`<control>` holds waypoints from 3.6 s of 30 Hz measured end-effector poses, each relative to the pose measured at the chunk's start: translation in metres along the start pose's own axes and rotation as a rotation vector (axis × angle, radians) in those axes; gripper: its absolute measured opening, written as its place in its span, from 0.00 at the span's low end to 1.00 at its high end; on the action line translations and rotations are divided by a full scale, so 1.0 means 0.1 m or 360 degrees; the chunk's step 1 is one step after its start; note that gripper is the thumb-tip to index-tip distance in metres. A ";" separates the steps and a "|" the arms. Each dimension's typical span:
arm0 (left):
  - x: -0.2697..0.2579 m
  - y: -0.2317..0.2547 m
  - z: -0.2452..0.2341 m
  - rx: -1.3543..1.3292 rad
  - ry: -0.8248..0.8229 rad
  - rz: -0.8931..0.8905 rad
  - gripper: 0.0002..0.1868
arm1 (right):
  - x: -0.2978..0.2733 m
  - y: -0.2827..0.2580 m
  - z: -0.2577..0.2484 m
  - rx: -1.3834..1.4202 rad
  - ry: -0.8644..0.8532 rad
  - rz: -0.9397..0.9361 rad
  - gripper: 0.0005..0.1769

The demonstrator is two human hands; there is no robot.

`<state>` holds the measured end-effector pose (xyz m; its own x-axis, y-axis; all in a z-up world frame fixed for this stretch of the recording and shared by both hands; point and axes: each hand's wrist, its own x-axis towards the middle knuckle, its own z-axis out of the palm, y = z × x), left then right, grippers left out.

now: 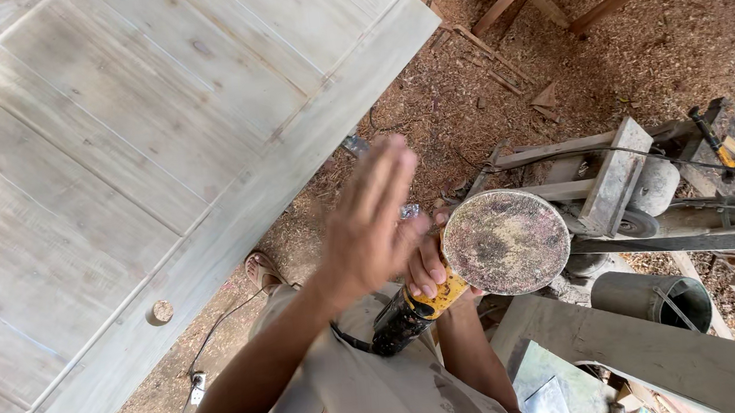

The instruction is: The person uses an angle grinder with a sanding disc to smooth the surface of a large wooden panel. They move the tool across the panel in steady passes, occasionally touching the surface with their hand to check the finish.

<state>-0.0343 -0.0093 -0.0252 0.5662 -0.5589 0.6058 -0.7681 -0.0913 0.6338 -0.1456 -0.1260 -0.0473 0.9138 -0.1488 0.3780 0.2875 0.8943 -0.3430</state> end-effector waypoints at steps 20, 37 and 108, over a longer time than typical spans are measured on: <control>-0.57 0.42 -0.34 -0.0622 -0.0647 -0.0230 0.47 | -0.30 -0.15 -0.11 -0.0650 0.0777 -0.0161 0.26; -1.53 -0.63 -0.66 -0.1591 -0.1309 -0.0705 0.58 | 0.03 0.56 -0.20 -0.0776 0.0951 0.0405 0.27; -1.11 -2.56 0.52 -0.0954 0.0334 -0.2733 0.51 | 1.45 1.81 -2.70 -0.2282 0.0188 0.1935 0.32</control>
<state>0.0840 0.0337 -0.2800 0.5810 -0.0713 -0.8108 0.8062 -0.0863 0.5853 0.1165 -0.0995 -0.2863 0.7713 0.1303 -0.6229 -0.5125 -0.4532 -0.7294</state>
